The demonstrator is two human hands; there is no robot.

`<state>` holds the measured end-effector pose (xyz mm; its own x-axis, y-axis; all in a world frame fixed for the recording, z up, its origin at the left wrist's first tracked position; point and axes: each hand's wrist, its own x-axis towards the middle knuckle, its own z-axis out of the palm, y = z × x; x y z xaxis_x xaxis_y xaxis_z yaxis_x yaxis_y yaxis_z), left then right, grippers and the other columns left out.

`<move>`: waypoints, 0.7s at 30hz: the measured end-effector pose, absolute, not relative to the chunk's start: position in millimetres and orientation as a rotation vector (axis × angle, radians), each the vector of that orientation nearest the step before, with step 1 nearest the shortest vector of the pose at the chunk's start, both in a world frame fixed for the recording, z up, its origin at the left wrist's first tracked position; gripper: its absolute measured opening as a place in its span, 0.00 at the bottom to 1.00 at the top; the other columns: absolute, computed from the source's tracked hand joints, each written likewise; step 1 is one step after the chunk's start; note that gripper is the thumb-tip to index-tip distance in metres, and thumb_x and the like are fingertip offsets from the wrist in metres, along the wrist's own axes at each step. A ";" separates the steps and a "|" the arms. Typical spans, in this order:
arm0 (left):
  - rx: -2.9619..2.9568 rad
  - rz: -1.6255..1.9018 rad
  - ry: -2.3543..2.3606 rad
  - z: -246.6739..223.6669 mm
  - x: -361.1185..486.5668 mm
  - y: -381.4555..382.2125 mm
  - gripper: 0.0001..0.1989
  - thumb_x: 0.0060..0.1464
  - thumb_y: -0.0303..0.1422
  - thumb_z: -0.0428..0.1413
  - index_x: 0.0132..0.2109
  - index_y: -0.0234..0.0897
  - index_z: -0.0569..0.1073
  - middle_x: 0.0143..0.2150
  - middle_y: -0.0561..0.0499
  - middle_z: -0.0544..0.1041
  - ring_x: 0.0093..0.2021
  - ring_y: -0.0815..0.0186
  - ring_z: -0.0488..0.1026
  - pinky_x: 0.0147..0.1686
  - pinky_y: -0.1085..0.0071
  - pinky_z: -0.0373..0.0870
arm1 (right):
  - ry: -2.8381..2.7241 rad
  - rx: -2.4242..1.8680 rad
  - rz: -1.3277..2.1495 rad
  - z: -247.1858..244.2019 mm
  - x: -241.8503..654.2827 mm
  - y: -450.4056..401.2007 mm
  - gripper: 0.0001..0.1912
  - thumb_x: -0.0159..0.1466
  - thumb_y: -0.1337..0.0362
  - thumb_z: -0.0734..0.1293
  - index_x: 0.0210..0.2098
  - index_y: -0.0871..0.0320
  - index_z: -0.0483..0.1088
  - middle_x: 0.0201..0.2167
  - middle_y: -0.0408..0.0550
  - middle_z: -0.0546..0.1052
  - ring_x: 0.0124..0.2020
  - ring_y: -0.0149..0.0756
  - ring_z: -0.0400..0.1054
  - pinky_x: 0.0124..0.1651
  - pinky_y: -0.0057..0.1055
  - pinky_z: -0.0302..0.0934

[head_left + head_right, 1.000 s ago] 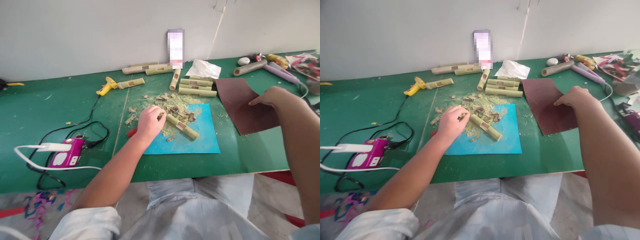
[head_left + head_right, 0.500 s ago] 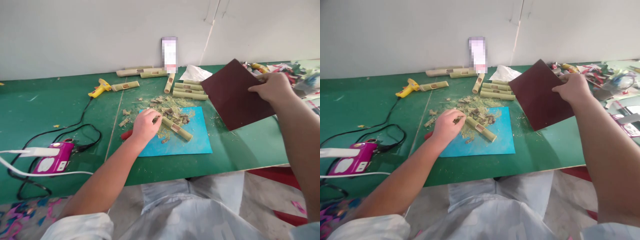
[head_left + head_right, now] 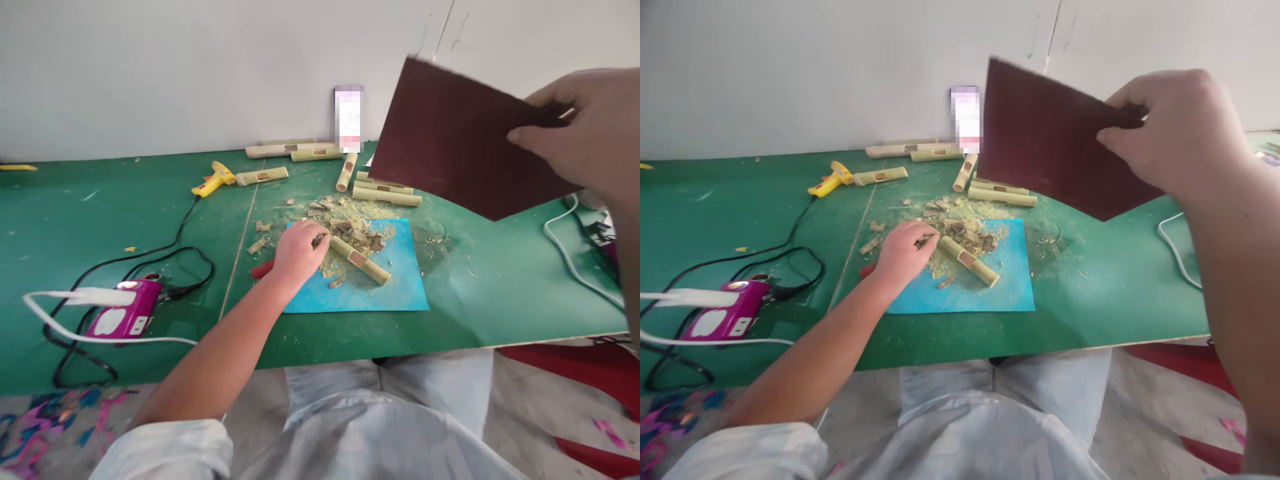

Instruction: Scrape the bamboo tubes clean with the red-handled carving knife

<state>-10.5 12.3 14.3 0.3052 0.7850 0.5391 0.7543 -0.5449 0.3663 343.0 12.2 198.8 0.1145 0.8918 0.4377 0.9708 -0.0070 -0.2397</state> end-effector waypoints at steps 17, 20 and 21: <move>1.867 1.503 1.028 48.9 -12.2 2.5 0.33 0.55 0.41 0.62 0.65 0.46 0.60 0.61 0.43 0.70 0.56 0.57 0.71 0.50 0.64 0.73 | -2.076 -1.974 0.222 227.0 296.6 12.9 0.13 0.53 0.51 0.74 0.36 0.48 0.78 0.24 0.38 0.74 0.24 0.26 0.63 0.25 0.31 0.55; 1.667 1.439 0.848 59.0 -14.7 2.9 0.34 0.55 0.42 0.62 0.65 0.45 0.60 0.55 0.43 0.75 0.51 0.58 0.75 0.47 0.64 0.74 | -2.270 -1.877 0.321 222.7 297.5 24.4 0.12 0.55 0.50 0.72 0.36 0.47 0.77 0.29 0.37 0.77 0.26 0.28 0.64 0.27 0.31 0.57; 1.608 1.411 0.815 61.5 -15.1 2.6 0.32 0.56 0.42 0.61 0.65 0.44 0.61 0.54 0.43 0.76 0.49 0.58 0.76 0.47 0.64 0.74 | -2.333 -1.855 0.368 219.4 296.2 28.2 0.12 0.55 0.50 0.72 0.36 0.47 0.77 0.30 0.37 0.77 0.27 0.28 0.65 0.28 0.31 0.58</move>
<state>-15.1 2.6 61.5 0.1603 0.8785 0.4501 -0.0493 -0.4483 0.8925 296.2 28.2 219.4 -0.2311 0.9720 -0.0431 0.9381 0.2108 -0.2749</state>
